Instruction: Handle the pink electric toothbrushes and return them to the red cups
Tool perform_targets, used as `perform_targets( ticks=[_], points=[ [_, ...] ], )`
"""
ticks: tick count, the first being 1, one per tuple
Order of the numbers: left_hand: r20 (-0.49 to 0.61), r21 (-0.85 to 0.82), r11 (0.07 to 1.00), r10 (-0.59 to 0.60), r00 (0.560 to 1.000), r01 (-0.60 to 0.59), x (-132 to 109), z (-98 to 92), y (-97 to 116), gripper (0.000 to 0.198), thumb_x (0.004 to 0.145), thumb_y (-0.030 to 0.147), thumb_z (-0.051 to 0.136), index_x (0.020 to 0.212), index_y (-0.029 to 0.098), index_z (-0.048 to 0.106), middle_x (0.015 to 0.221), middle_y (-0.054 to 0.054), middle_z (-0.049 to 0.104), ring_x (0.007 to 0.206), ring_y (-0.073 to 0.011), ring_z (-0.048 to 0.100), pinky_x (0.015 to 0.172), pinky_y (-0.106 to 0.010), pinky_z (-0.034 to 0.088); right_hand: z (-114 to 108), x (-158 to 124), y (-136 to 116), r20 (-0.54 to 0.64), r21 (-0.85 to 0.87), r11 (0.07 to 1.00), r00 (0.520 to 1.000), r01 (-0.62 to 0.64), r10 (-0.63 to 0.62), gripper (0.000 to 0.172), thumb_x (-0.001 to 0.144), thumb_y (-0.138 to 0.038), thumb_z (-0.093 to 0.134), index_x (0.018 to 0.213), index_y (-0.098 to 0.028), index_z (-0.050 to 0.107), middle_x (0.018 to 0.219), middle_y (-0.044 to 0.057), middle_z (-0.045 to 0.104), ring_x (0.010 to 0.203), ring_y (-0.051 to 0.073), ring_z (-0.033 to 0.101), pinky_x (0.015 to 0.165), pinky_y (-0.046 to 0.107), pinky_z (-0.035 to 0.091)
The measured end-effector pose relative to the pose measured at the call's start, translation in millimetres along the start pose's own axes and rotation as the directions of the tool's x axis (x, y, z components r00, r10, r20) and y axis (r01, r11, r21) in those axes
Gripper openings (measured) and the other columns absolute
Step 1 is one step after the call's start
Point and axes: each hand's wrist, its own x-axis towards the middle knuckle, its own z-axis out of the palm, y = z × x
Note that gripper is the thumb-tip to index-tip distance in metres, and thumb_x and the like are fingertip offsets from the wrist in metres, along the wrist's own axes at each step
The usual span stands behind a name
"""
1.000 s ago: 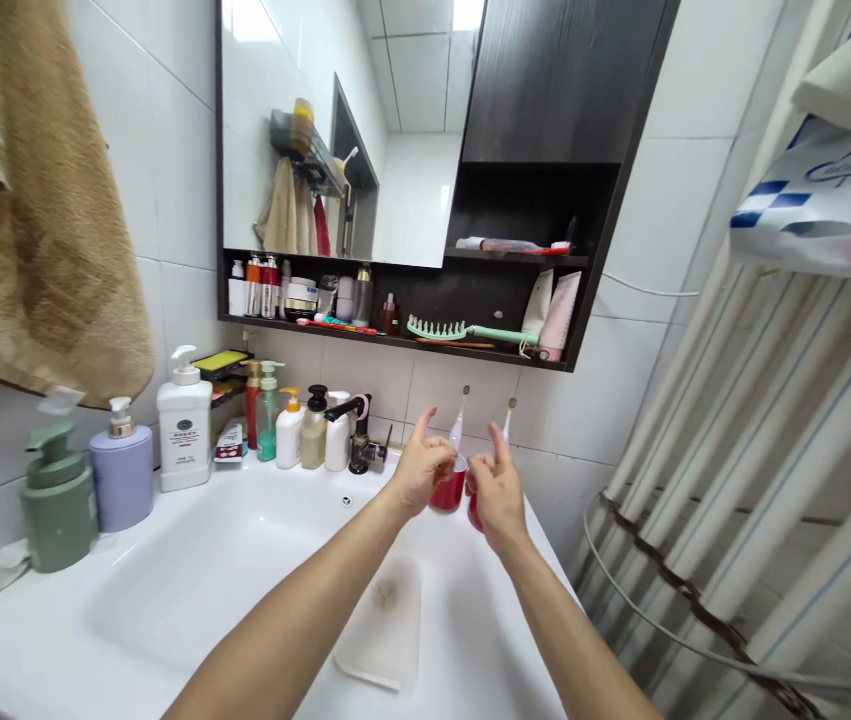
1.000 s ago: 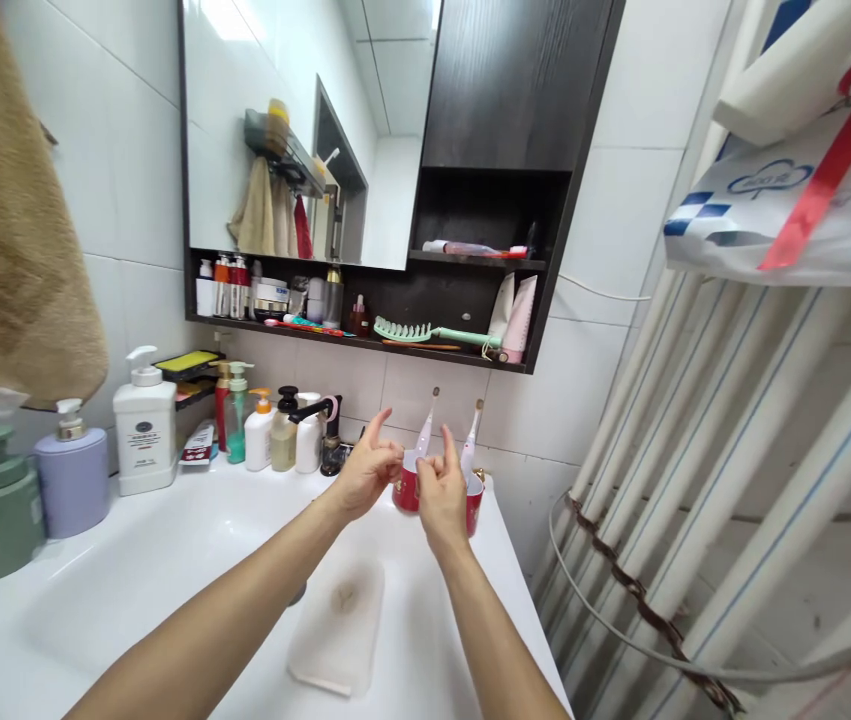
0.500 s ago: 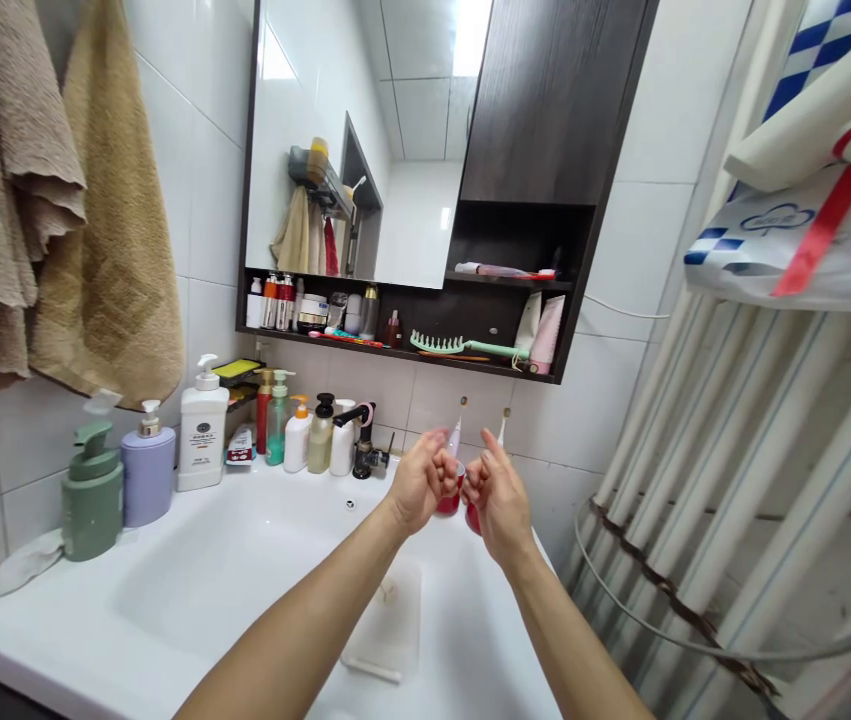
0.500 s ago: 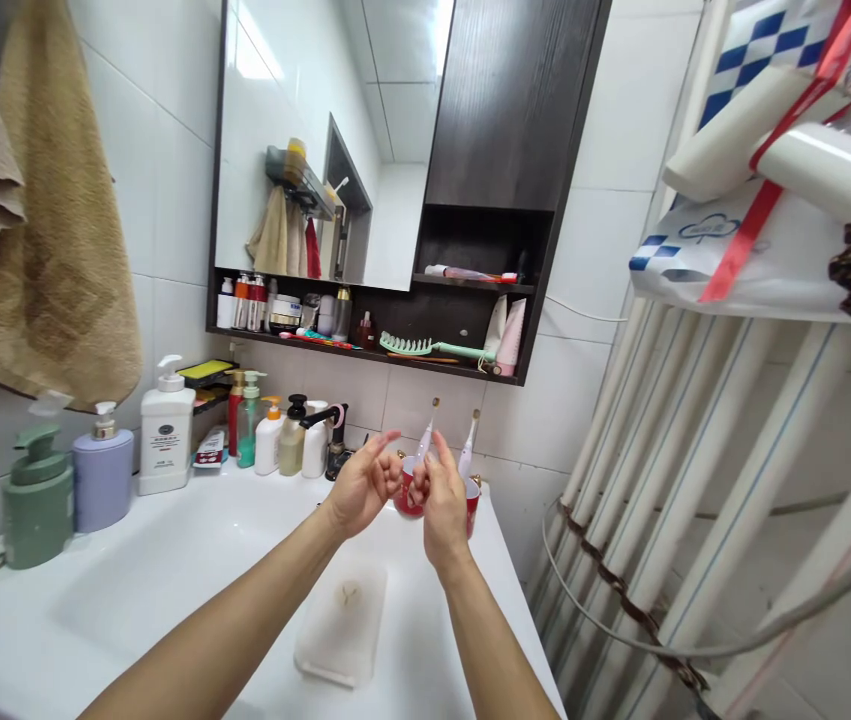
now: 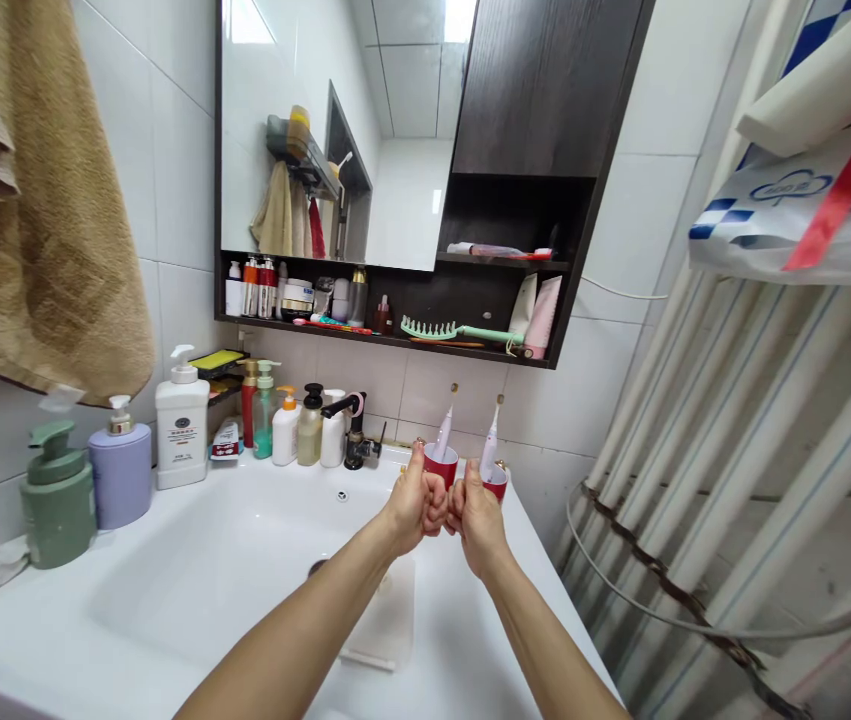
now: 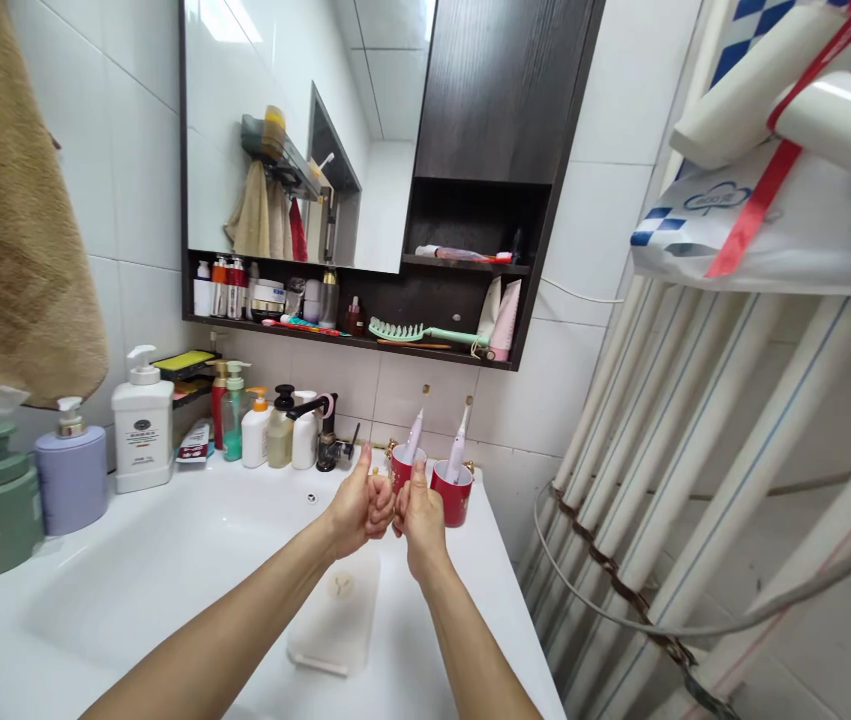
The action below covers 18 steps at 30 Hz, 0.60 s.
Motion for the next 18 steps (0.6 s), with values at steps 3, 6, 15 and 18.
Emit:
perform_targets(
  ticks=[3, 6, 15, 18],
  points=[
    [-0.049, 0.017, 0.999, -0.037, 0.998, 0.038, 1.6, -6.9, -12.1, 0.057, 0.060, 0.066, 0.008, 0.038, 0.017, 0.025, 0.024, 0.004, 0.025, 0.022, -0.0029, 0.017, 0.033, -0.018, 0.006, -5.5, 1.6, 16.4, -0.009, -0.061, 0.997, 0.999, -0.042, 0.042, 0.047, 0.066, -0.054, 0.033, 0.035, -0.018, 0.026, 0.028, -0.008, 0.025, 0.025, 0.004, 0.025, 0.029, 0.018, 0.020],
    [-0.128, 0.055, 0.995, -0.080, 0.989, 0.087, 0.7, -14.4, -28.7, 0.057, 0.060, 0.067, 0.011, 0.038, 0.016, 0.026, 0.024, 0.005, 0.025, 0.023, -0.0026, 0.016, 0.033, -0.018, 0.007, -11.3, -1.4, 38.4, -0.023, -0.123, 0.988, 0.996, -0.088, 0.086, 0.047, 0.066, -0.053, 0.031, 0.035, -0.019, 0.024, 0.027, -0.008, 0.024, 0.025, 0.004, 0.024, 0.029, 0.018, 0.019],
    [-0.284, 0.096, 0.972, -0.181, 0.941, 0.216, -5.8, -46.1, -79.6, 0.059, 0.054, 0.070, 0.016, 0.038, 0.016, 0.031, 0.027, 0.005, 0.027, 0.025, -0.0034, 0.022, 0.035, -0.019, 0.011, -21.5, -15.9, 88.2, -0.041, -0.347, 0.915, 0.978, -0.207, 0.205, 0.046, 0.065, -0.050, 0.036, 0.033, -0.019, 0.027, 0.027, -0.007, 0.025, 0.024, 0.005, 0.025, 0.030, 0.020, 0.018],
    [-0.336, 0.095, 0.975, -0.159, 0.928, 0.201, -5.0, -57.8, -82.4, 0.059, 0.051, 0.071, 0.019, 0.040, 0.015, 0.034, 0.030, 0.005, 0.031, 0.028, -0.0034, 0.026, 0.037, -0.019, 0.013, -25.2, -14.4, 89.1, -0.047, -0.392, 0.900, 0.981, -0.190, 0.187, 0.045, 0.066, -0.050, 0.034, 0.034, -0.019, 0.026, 0.029, -0.007, 0.024, 0.026, 0.005, 0.024, 0.033, 0.020, 0.020]
  ],
)
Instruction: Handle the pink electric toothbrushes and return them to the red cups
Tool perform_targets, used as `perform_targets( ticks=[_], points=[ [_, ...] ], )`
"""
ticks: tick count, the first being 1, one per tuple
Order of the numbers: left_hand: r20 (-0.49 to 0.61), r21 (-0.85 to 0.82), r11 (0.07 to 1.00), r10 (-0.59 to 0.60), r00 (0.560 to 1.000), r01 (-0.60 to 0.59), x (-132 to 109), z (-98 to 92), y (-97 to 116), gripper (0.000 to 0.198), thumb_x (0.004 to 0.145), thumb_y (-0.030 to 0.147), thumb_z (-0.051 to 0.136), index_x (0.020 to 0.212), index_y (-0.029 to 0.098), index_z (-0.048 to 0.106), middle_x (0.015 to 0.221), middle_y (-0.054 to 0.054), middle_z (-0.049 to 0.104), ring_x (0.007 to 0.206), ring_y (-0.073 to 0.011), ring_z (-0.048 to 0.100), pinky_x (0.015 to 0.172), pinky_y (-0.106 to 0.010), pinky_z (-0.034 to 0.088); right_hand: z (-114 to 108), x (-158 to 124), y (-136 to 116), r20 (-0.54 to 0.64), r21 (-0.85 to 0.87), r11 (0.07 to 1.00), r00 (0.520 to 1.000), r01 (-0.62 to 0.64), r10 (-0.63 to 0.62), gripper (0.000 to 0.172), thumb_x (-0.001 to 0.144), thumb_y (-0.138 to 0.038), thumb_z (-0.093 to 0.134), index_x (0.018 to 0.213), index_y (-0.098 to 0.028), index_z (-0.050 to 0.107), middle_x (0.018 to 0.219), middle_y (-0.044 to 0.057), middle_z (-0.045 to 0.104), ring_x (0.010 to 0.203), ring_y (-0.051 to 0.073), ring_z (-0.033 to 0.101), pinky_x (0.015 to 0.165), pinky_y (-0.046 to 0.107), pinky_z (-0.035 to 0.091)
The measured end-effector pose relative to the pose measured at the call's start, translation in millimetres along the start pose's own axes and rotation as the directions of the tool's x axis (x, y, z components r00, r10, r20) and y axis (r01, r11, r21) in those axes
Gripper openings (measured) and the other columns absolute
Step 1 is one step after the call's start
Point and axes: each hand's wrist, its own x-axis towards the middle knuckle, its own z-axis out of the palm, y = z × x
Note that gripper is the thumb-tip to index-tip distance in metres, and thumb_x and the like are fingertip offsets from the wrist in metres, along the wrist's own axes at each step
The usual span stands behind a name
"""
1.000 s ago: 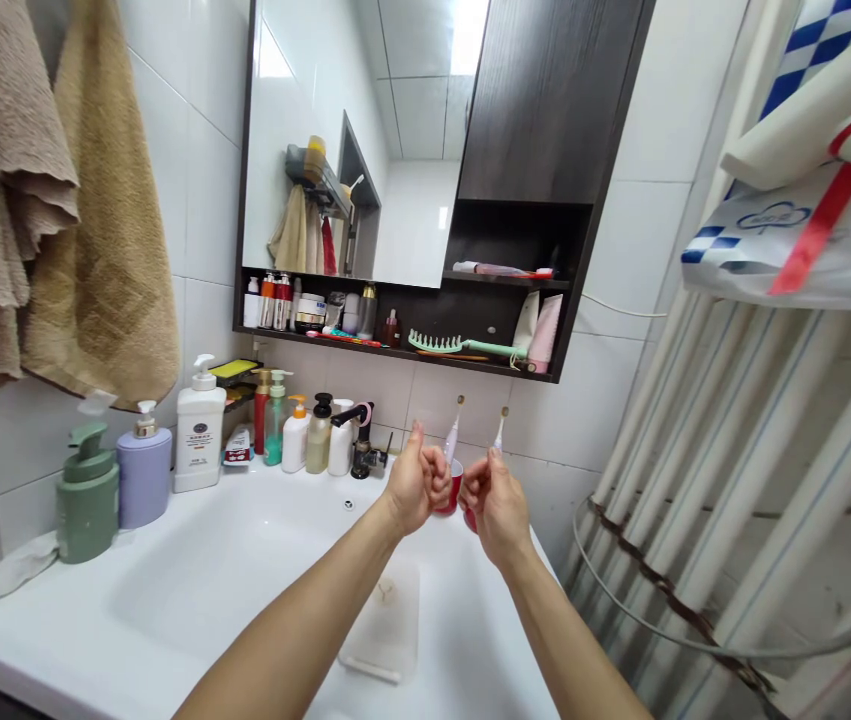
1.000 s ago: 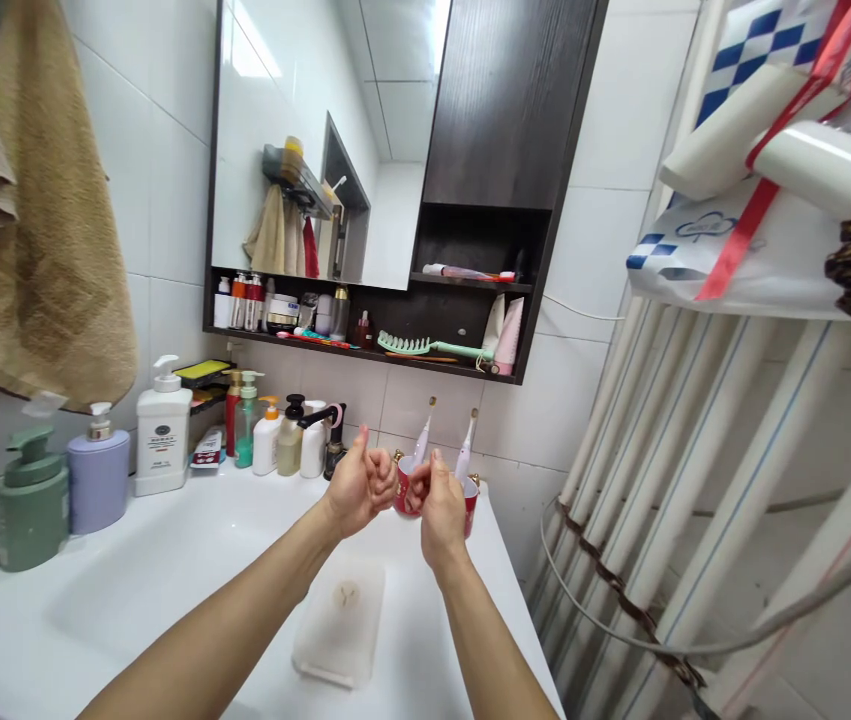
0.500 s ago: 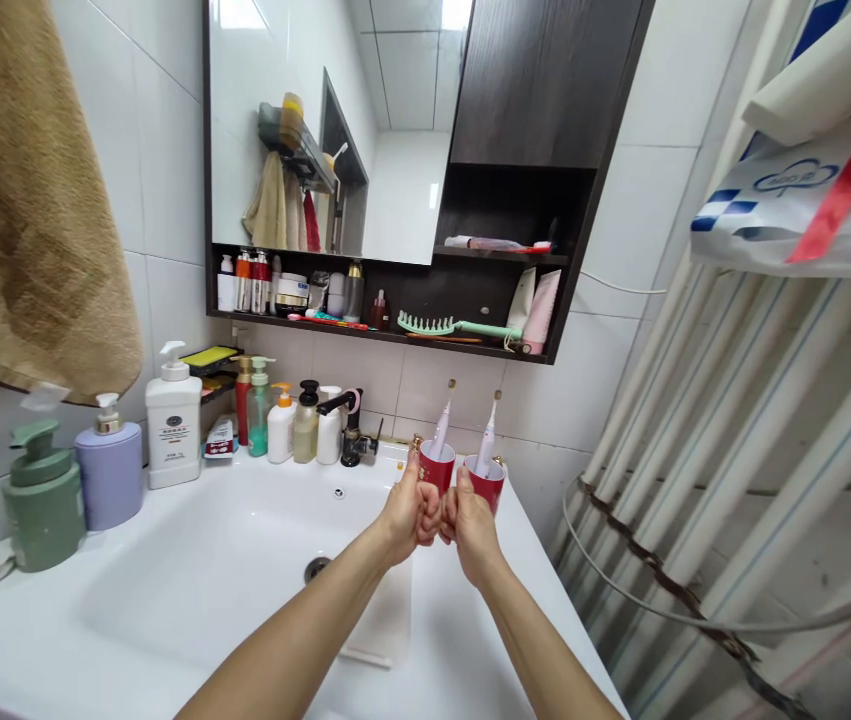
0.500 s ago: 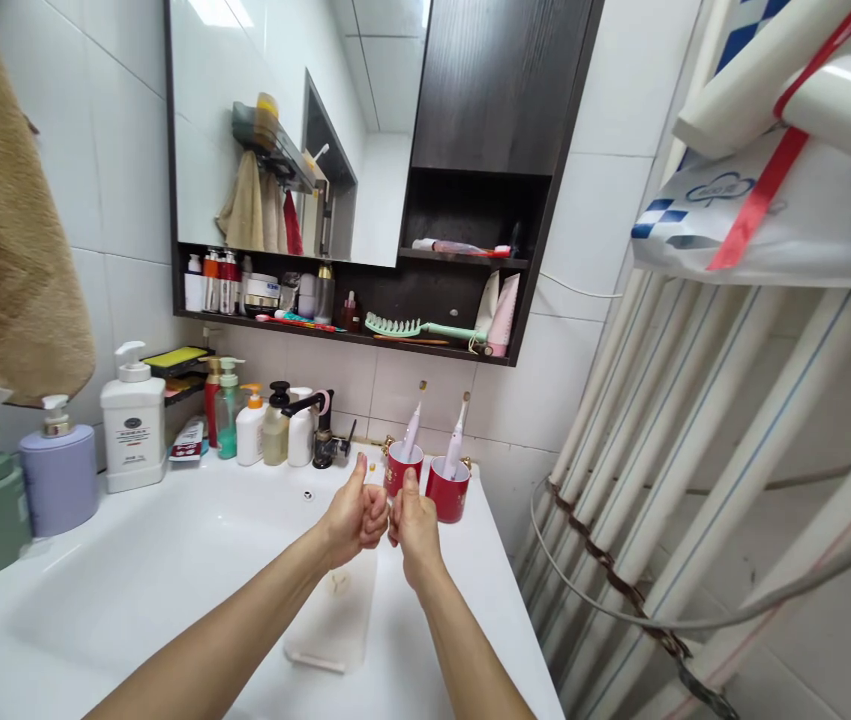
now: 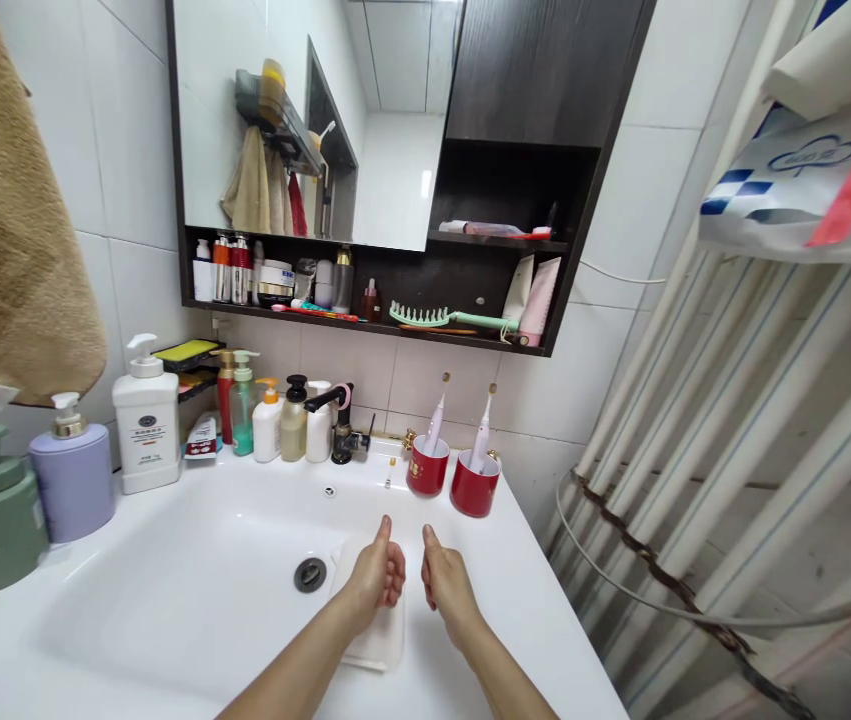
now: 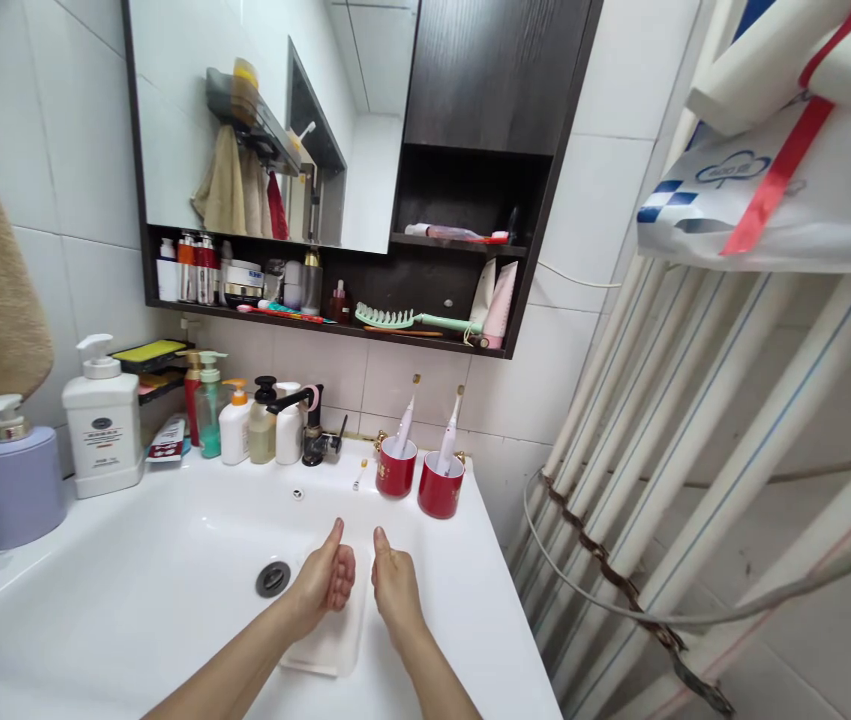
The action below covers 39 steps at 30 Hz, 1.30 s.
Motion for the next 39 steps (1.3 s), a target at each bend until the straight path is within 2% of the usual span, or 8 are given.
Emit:
perform_targets(
  ticks=[6, 14, 18, 21, 25, 31, 35, 39],
  points=[
    [-0.033, 0.071, 0.997, -0.001, 0.999, 0.003, 6.1, -3.7, -7.9, 0.058, 0.049, 0.071, 0.024, 0.042, 0.015, 0.036, 0.032, 0.004, 0.034, 0.028, -0.0044, 0.029, 0.038, -0.019, 0.016, -0.4, 0.1, 5.1, 0.027, -0.069, 0.996, 0.998, 0.057, -0.055, 0.047, 0.067, -0.053, 0.030, 0.033, -0.020, 0.025, 0.028, -0.007, 0.022, 0.027, 0.005, 0.022, 0.032, 0.020, 0.019],
    [0.029, 0.208, 0.978, -0.008, 1.000, 0.001, 14.6, 2.1, -29.7, 0.061, 0.052, 0.071, 0.018, 0.043, 0.014, 0.040, 0.035, 0.000, 0.043, 0.031, -0.0079, 0.038, 0.039, -0.021, 0.024, 8.5, -6.9, 10.6, 0.183, -0.143, 0.978, 0.975, 0.153, -0.126, 0.054, 0.070, -0.052, 0.020, 0.031, -0.019, 0.034, 0.027, -0.002, 0.039, 0.028, 0.009, 0.040, 0.036, 0.021, 0.035],
    [0.047, 0.185, 0.983, -0.021, 0.999, 0.012, 13.6, 0.9, -27.8, 0.061, 0.052, 0.070, 0.021, 0.046, 0.014, 0.042, 0.036, 0.000, 0.045, 0.030, -0.0072, 0.038, 0.039, -0.020, 0.024, -6.7, 4.7, 4.9, -0.022, -0.294, 0.938, 0.979, 0.185, -0.200, 0.041, 0.068, -0.047, 0.031, 0.042, -0.018, 0.042, 0.039, 0.000, 0.047, 0.042, 0.014, 0.048, 0.046, 0.024, 0.037],
    [0.033, 0.188, 0.982, -0.036, 0.999, 0.029, 11.6, 2.4, -24.7, 0.060, 0.051, 0.070, 0.022, 0.046, 0.014, 0.042, 0.035, 0.001, 0.045, 0.029, -0.0067, 0.037, 0.037, -0.020, 0.023, -32.6, 28.5, -8.6, -0.253, -0.408, 0.897, 0.922, 0.172, -0.292, 0.030, 0.068, -0.041, 0.034, 0.072, -0.016, 0.050, 0.078, 0.008, 0.054, 0.072, 0.019, 0.050, 0.066, 0.029, 0.037],
    [0.027, 0.225, 0.974, -0.040, 0.999, 0.033, 13.7, 4.3, -25.3, 0.062, 0.049, 0.072, 0.021, 0.045, 0.014, 0.041, 0.034, 0.001, 0.044, 0.029, -0.0066, 0.037, 0.036, -0.019, 0.021, -66.9, 67.9, -25.3, -0.404, -0.525, 0.847, 0.851, 0.084, -0.335, 0.036, 0.063, -0.034, 0.043, 0.094, -0.016, 0.045, 0.111, 0.014, 0.034, 0.102, 0.026, 0.033, 0.079, 0.036, 0.029],
    [0.025, 0.251, 0.968, -0.006, 1.000, -0.001, 17.3, 0.5, -30.1, 0.059, 0.050, 0.069, 0.025, 0.047, 0.013, 0.043, 0.035, 0.001, 0.044, 0.029, -0.0064, 0.037, 0.036, -0.019, 0.020, -82.7, 91.1, -29.3, -0.330, -0.649, 0.760, 0.887, 0.034, -0.321, 0.019, 0.059, -0.026, 0.048, 0.075, -0.016, 0.052, 0.096, 0.009, 0.045, 0.086, 0.023, 0.046, 0.069, 0.032, 0.035],
    [0.012, 0.229, 0.968, 0.103, 0.995, -0.103, 15.6, -4.1, -25.4, 0.050, 0.055, 0.062, 0.032, 0.050, 0.014, 0.043, 0.039, 0.002, 0.044, 0.032, -0.0062, 0.037, 0.037, -0.019, 0.021, -83.8, 67.3, -31.7, -0.264, -0.708, 0.703, 0.898, 0.067, -0.351, 0.014, 0.062, -0.026, 0.045, 0.068, -0.015, 0.053, 0.094, 0.011, 0.045, 0.085, 0.024, 0.047, 0.069, 0.032, 0.035],
    [-0.097, 0.226, 0.939, 0.285, 0.954, -0.257, 12.4, -3.6, -6.1, 0.035, 0.059, 0.048, 0.041, 0.054, 0.014, 0.044, 0.049, 0.001, 0.048, 0.041, -0.0075, 0.042, 0.041, -0.019, 0.027, -76.5, 27.5, -34.3, -0.157, -0.732, 0.664, 0.912, 0.150, -0.380, 0.016, 0.062, -0.024, 0.047, 0.075, -0.018, 0.053, 0.105, 0.010, 0.041, 0.093, 0.023, 0.044, 0.073, 0.030, 0.034]
  ],
)
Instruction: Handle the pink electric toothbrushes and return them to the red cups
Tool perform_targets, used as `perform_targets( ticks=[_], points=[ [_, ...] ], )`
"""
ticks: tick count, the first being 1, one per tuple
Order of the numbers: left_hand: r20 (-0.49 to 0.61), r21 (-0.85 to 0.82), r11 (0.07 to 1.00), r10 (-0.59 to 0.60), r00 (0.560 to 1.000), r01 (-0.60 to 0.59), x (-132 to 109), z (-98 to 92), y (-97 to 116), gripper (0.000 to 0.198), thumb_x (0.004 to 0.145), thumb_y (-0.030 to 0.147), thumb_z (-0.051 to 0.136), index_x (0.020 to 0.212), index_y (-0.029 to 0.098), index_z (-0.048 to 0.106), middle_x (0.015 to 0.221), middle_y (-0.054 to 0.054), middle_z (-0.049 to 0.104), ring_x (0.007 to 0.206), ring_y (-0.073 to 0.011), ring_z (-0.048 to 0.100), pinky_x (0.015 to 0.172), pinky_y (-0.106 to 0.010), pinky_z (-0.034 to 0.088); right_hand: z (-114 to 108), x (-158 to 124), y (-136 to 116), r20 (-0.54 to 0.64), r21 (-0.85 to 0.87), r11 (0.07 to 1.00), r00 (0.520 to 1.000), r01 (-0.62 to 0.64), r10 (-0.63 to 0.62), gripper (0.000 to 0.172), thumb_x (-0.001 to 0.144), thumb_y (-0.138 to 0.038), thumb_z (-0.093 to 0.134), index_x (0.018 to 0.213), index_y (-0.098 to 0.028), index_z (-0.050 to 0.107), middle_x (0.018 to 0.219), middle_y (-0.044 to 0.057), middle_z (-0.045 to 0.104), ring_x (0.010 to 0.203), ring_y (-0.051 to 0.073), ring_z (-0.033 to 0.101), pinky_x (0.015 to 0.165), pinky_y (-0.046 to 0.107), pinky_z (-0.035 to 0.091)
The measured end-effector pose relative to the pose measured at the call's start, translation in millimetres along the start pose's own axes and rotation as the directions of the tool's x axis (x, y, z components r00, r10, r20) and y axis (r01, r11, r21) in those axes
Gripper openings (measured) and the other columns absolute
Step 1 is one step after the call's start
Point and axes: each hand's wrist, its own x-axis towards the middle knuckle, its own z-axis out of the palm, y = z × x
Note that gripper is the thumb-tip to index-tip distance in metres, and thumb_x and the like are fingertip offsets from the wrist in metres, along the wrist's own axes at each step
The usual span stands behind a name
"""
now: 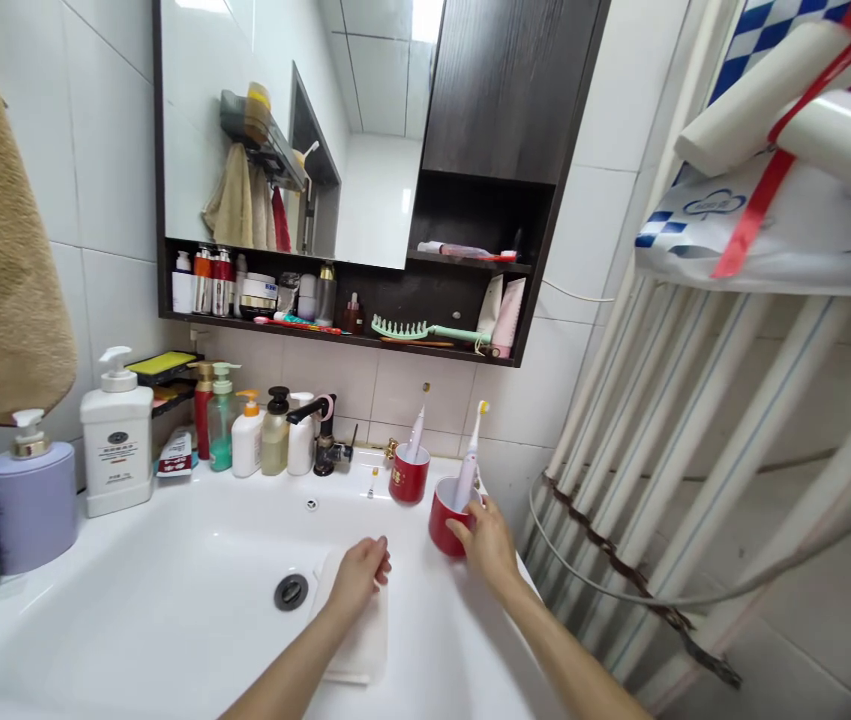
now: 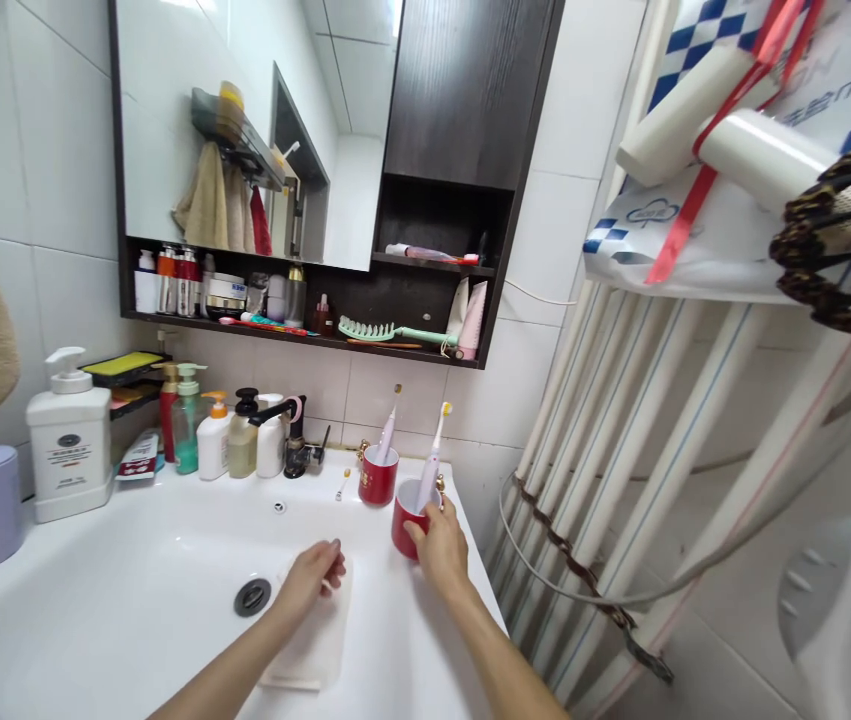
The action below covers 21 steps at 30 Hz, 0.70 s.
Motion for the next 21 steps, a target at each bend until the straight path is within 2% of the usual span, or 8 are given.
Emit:
perform_targets(
  ticks=[2, 4, 6, 9, 12, 14, 17, 21],
  points=[
    [-0.071, 0.043, 0.994, 0.101, 0.992, -0.099, 1.1, -0.4, 14.7, 0.026, 0.059, 0.040, 0.045, 0.055, 0.015, 0.045, 0.054, 0.000, 0.051, 0.049, -0.0093, 0.046, 0.046, -0.020, 0.032, 2.2, -19.1, -10.4, 0.041, 0.016, 0.999, 0.998, 0.043, -0.044, 0.017, 0.062, -0.023, 0.047, 0.077, -0.019, 0.053, 0.109, 0.009, 0.040, 0.095, 0.021, 0.044, 0.074, 0.028, 0.034],
    [-0.101, 0.090, 0.969, 0.239, 0.966, -0.230, 2.7, 0.0, 29.5, 0.019, 0.057, 0.033, 0.050, 0.063, 0.015, 0.050, 0.064, -0.002, 0.055, 0.061, -0.0117, 0.049, 0.057, -0.022, 0.035, 11.2, -37.3, -22.5, 0.084, 0.043, 0.996, 0.993, 0.077, -0.081, 0.017, 0.061, -0.023, 0.048, 0.077, -0.019, 0.054, 0.110, 0.008, 0.040, 0.097, 0.020, 0.043, 0.076, 0.027, 0.034],
    [-0.132, 0.131, 0.944, 0.320, 0.938, -0.303, 5.7, 0.3, 40.8, 0.024, 0.052, 0.026, 0.056, 0.074, 0.016, 0.052, 0.075, -0.004, 0.056, 0.072, -0.0137, 0.050, 0.065, -0.022, 0.034, 24.9, -54.1, -35.1, 0.118, 0.075, 0.992, 0.987, 0.104, -0.113, 0.015, 0.061, -0.022, 0.049, 0.075, -0.018, 0.054, 0.109, 0.008, 0.041, 0.098, 0.020, 0.042, 0.078, 0.026, 0.034],
    [-0.153, 0.150, 0.951, 0.292, 0.944, -0.270, 12.4, -1.9, 47.3, 0.029, 0.050, 0.019, 0.058, 0.078, 0.015, 0.053, 0.073, -0.004, 0.057, 0.070, -0.0143, 0.051, 0.064, -0.022, 0.034, 46.3, -74.6, -51.3, 0.151, 0.115, 0.984, 0.977, 0.133, -0.150, 0.011, 0.061, -0.021, 0.048, 0.071, -0.017, 0.054, 0.107, 0.009, 0.043, 0.094, 0.019, 0.046, 0.076, 0.025, 0.035],
    [-0.105, 0.187, 0.954, 0.257, 0.961, -0.235, 18.2, -9.5, 44.5, 0.009, 0.055, 0.017, 0.051, 0.063, 0.016, 0.054, 0.054, 0.000, 0.054, 0.052, -0.0116, 0.048, 0.054, -0.021, 0.034, 61.9, -85.0, -60.1, 0.190, 0.123, 0.983, 0.969, 0.135, -0.157, 0.013, 0.060, -0.020, 0.048, 0.072, -0.018, 0.053, 0.109, 0.009, 0.043, 0.088, 0.019, 0.050, 0.072, 0.026, 0.037],
    [-0.122, 0.202, 0.943, 0.293, 0.948, -0.266, 19.9, -16.8, 43.3, 0.004, 0.056, 0.017, 0.049, 0.057, 0.016, 0.053, 0.048, 0.002, 0.051, 0.049, -0.0103, 0.045, 0.051, -0.020, 0.032, 68.7, -85.9, -61.1, 0.216, 0.113, 0.985, 0.965, 0.127, -0.149, 0.013, 0.060, -0.020, 0.048, 0.072, -0.018, 0.053, 0.111, 0.008, 0.041, 0.087, 0.019, 0.051, 0.070, 0.027, 0.038],
    [-0.212, 0.071, 0.933, 0.360, 0.908, -0.353, 18.2, -29.4, 50.3, 0.009, 0.056, 0.021, 0.050, 0.062, 0.015, 0.053, 0.053, 0.002, 0.053, 0.053, -0.0099, 0.046, 0.053, -0.019, 0.034, 76.5, -82.9, -58.3, 0.226, 0.098, 0.987, 0.963, 0.125, -0.145, 0.013, 0.059, -0.019, 0.048, 0.072, -0.017, 0.053, 0.113, 0.009, 0.039, 0.089, 0.020, 0.050, 0.070, 0.028, 0.038],
    [-0.300, -0.184, 0.895, 0.343, 0.890, -0.406, 8.3, -47.2, 71.8, 0.020, 0.053, 0.025, 0.054, 0.069, 0.014, 0.054, 0.059, 0.001, 0.055, 0.057, -0.0096, 0.047, 0.056, -0.019, 0.035, 87.2, -79.7, -54.8, 0.218, 0.094, 0.988, 0.966, 0.120, -0.138, 0.012, 0.060, -0.018, 0.046, 0.071, -0.018, 0.052, 0.114, 0.009, 0.038, 0.088, 0.021, 0.049, 0.068, 0.029, 0.038]
  ],
)
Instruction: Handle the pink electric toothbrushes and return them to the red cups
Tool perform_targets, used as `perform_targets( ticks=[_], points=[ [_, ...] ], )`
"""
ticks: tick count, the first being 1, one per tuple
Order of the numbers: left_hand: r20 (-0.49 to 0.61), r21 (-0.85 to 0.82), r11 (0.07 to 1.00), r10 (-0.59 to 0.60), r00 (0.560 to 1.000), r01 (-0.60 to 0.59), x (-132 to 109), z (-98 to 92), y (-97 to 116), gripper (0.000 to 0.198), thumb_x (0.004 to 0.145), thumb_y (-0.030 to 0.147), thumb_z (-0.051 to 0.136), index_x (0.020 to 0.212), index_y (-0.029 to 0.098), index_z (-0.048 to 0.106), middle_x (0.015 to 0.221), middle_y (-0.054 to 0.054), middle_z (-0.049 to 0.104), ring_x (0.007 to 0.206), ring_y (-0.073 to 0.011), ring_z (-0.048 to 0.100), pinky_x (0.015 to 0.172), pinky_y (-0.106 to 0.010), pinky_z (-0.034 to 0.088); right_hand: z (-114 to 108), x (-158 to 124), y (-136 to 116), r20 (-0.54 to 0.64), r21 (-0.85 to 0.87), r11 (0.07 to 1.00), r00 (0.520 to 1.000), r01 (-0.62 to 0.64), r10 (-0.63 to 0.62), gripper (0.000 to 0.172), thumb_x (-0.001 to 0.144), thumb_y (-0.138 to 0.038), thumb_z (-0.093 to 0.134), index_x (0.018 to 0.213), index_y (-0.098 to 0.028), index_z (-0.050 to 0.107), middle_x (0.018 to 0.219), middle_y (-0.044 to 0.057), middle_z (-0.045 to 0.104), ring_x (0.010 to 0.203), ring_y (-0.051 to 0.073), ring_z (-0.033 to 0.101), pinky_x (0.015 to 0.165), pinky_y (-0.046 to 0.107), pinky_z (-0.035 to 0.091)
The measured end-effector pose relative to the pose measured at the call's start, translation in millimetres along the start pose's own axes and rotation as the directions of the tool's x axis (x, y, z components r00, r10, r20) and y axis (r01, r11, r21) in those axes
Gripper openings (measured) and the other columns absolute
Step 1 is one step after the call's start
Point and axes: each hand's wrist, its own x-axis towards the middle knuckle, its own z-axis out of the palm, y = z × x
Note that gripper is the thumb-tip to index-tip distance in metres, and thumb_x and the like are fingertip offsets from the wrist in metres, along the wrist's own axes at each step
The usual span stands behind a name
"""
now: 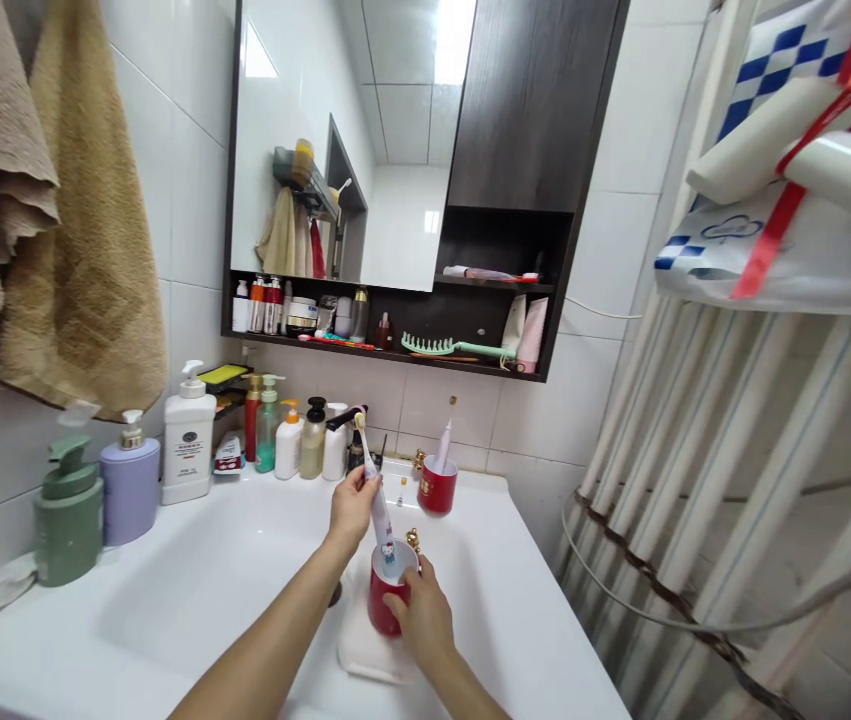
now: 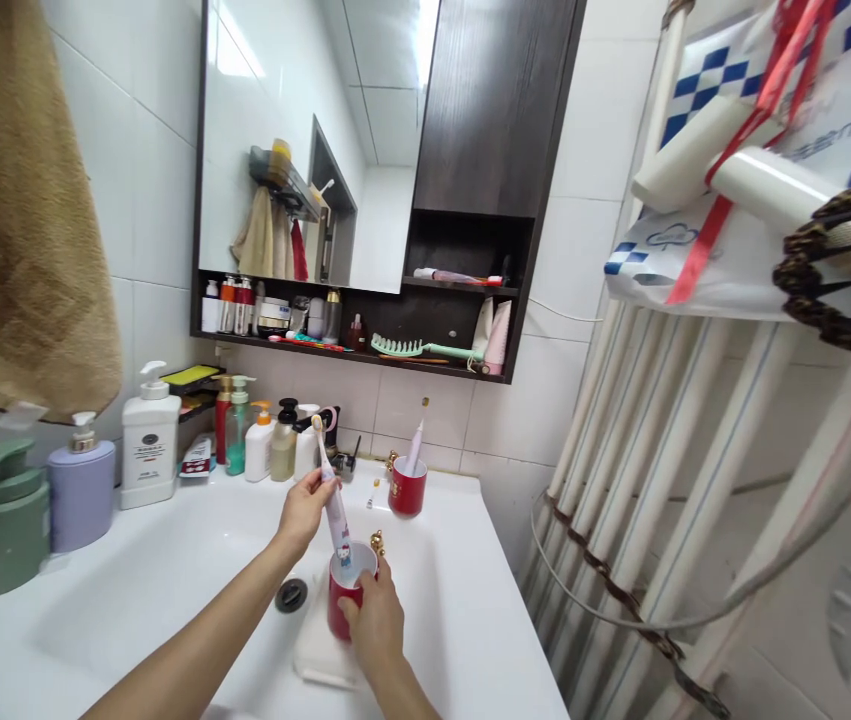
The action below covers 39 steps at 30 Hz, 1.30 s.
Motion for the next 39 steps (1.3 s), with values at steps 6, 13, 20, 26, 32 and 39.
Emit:
perform_targets(
  ticks=[6, 13, 20, 26, 32, 39],
  points=[
    [-0.022, -0.145, 0.982, -0.126, 0.992, 0.122, -13.2, -16.4, 13.2, 0.027, 0.050, 0.030, 0.058, 0.069, 0.012, 0.053, 0.060, -0.001, 0.056, 0.056, -0.0094, 0.049, 0.056, -0.021, 0.037, -9.2, 3.1, 2.5, -0.030, 0.048, 0.999, 0.999, 0.024, -0.023, 0.015, 0.063, -0.017, 0.041, 0.074, -0.016, 0.051, 0.110, 0.012, 0.040, 0.094, 0.023, 0.045, 0.073, 0.031, 0.036],
    [0.055, -0.230, 0.916, -0.324, 0.944, 0.328, -47.8, -0.7, -18.6, 0.022, 0.050, 0.028, 0.059, 0.064, 0.012, 0.052, 0.058, -0.002, 0.057, 0.052, -0.0095, 0.051, 0.053, -0.021, 0.039, -33.1, -15.5, -2.3, 0.160, 0.584, 0.811, 0.981, -0.003, -0.112, 0.030, 0.070, -0.033, 0.039, 0.094, -0.017, 0.042, 0.067, 0.000, 0.051, 0.056, 0.011, 0.049, 0.053, 0.023, 0.040],
    [0.018, -0.365, 0.852, -0.396, 0.918, 0.374, -49.2, -1.4, -35.7, 0.016, 0.058, 0.026, 0.055, 0.064, 0.012, 0.050, 0.053, -0.002, 0.057, 0.052, -0.0109, 0.054, 0.056, -0.022, 0.041, -16.8, -30.2, -0.4, 0.519, 0.629, 0.704, 0.852, -0.331, -0.064, 0.027, 0.069, -0.040, 0.034, 0.078, -0.016, 0.040, 0.046, -0.008, 0.037, 0.028, 0.003, 0.028, 0.030, 0.016, 0.024],
    [-0.093, -0.450, 0.821, -0.436, 0.895, 0.352, -42.6, -8.7, -38.8, 0.006, 0.064, 0.018, 0.048, 0.062, 0.012, 0.048, 0.050, -0.001, 0.055, 0.049, -0.0086, 0.053, 0.056, -0.021, 0.041, -19.3, -28.0, -10.5, 0.305, 0.461, 0.877, 0.952, -0.139, -0.009, 0.025, 0.067, -0.036, 0.040, 0.084, -0.019, 0.043, 0.056, -0.002, 0.047, 0.044, 0.008, 0.041, 0.042, 0.019, 0.032],
    [-0.139, -0.468, 0.805, -0.474, 0.869, 0.365, -39.8, -9.4, -39.4, 0.006, 0.066, 0.015, 0.046, 0.061, 0.012, 0.048, 0.047, 0.000, 0.052, 0.045, -0.0081, 0.051, 0.055, -0.022, 0.043, -18.8, -29.4, -18.3, 0.510, 0.443, 0.843, 0.859, -0.306, 0.043, 0.024, 0.071, -0.037, 0.030, 0.079, -0.018, 0.041, 0.047, -0.006, 0.036, 0.034, 0.006, 0.031, 0.036, 0.019, 0.027],
    [-0.159, -0.464, 0.808, -0.478, 0.864, 0.362, -38.5, -10.3, -40.8, 0.006, 0.066, 0.014, 0.046, 0.061, 0.012, 0.047, 0.047, 0.000, 0.051, 0.046, -0.0078, 0.051, 0.056, -0.022, 0.043, -18.1, -30.5, -18.5, 0.529, 0.451, 0.832, 0.848, -0.325, 0.044, 0.024, 0.071, -0.039, 0.028, 0.077, -0.018, 0.040, 0.047, -0.005, 0.037, 0.035, 0.007, 0.033, 0.037, 0.020, 0.027]
  ],
)
